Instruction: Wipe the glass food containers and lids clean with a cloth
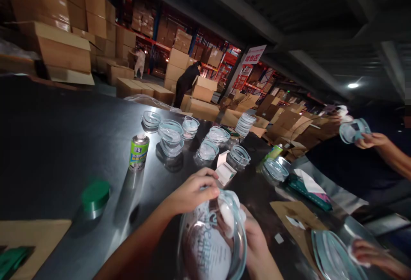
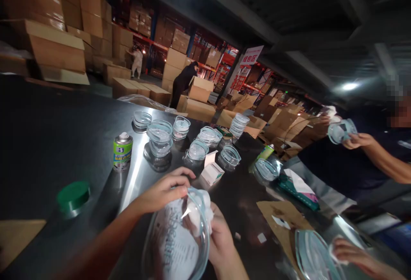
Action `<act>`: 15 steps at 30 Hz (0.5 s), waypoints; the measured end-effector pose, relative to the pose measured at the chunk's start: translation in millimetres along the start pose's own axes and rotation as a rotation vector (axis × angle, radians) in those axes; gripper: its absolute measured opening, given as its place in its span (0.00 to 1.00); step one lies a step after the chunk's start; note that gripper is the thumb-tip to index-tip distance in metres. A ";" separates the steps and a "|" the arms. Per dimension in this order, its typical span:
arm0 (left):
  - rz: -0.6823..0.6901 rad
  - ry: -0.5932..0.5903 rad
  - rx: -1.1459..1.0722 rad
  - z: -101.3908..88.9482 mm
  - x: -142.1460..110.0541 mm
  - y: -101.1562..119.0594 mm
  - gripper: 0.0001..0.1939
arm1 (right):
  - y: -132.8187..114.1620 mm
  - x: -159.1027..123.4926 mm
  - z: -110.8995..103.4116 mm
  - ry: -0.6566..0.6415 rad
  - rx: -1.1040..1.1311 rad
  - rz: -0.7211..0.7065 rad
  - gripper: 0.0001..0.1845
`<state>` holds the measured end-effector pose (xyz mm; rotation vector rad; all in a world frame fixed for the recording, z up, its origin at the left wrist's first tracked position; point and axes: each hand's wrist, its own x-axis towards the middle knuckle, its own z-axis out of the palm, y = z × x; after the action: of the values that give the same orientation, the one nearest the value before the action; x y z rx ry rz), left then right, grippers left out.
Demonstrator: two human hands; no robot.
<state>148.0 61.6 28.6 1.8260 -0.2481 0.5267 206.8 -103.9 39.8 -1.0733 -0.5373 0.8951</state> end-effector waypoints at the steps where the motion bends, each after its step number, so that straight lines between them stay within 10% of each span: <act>1: -0.004 -0.014 -0.013 -0.6 -0.1 0.3 0.13 | 1.4 0.2 -0.9 -0.004 0.064 0.019 0.03; 15: -0.041 -0.001 -0.049 2.4 3.0 -2.5 0.15 | 7.6 2.2 -6.0 0.067 0.165 0.039 0.09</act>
<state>152.2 60.5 27.3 1.7807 -0.2221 0.4869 209.8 -103.6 30.4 -0.9625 -0.3811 0.9182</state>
